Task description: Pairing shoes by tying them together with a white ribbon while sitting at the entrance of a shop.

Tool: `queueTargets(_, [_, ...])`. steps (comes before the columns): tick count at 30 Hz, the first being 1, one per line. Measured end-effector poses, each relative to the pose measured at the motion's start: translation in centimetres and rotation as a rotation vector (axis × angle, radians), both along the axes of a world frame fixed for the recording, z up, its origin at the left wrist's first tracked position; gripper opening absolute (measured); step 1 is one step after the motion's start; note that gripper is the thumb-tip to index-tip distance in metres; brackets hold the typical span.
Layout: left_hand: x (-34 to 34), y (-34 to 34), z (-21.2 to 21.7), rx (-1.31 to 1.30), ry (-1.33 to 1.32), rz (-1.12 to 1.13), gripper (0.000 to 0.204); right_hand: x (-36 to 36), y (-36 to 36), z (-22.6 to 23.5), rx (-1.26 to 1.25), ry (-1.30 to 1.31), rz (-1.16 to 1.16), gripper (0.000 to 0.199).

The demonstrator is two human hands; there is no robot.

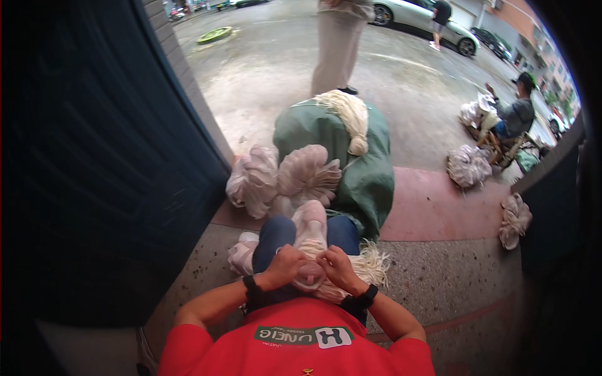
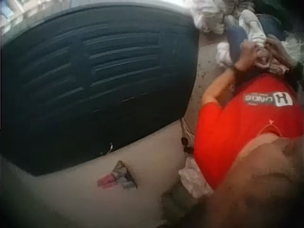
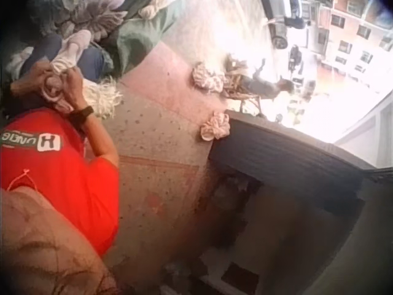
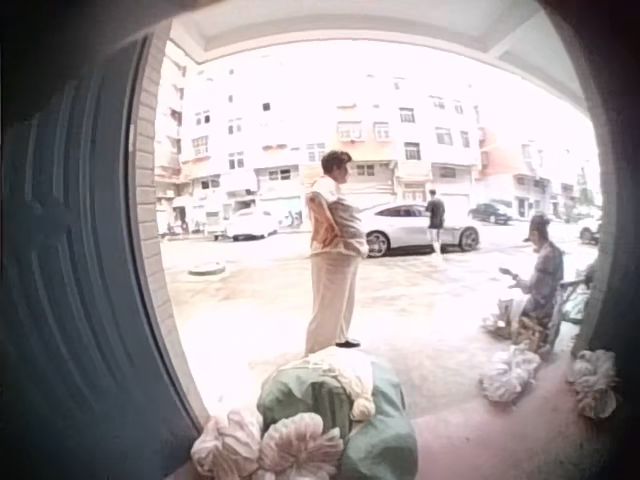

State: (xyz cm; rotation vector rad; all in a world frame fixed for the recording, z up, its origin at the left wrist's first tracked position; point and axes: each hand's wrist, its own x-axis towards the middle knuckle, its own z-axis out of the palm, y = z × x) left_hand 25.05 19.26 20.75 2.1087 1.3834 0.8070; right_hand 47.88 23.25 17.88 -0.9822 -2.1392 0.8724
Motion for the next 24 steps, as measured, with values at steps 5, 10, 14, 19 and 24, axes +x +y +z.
queueTargets(5, [1.3, 2.9, 5.0, -0.259, -0.328, 0.105, 0.020, -1.5, 1.5, 5.2, -0.154, 0.191, -0.134, 0.008])
queueTargets(10, [1.7, 4.3, 5.2, -0.369, -0.404, 0.083, 0.019, -1.3, 1.8, 5.5, -0.184, 0.246, -0.192, 0.009])
queueTargets(14, [1.1, 4.8, 4.1, -0.411, -0.456, 0.069, 0.016, -1.9, 2.4, 5.9, -0.197, 0.283, -0.221, 0.011])
queueTargets(19, [0.3, 5.2, 4.2, -0.292, -0.393, 0.101, 0.015, -2.1, 3.6, 5.5, -0.197, 0.149, -0.179, 0.014])
queueTargets(24, [-2.2, 5.8, 11.5, 0.220, -0.239, 0.109, 0.018, 0.1, 4.9, 10.9, 0.047, 0.263, -0.198, 0.026])
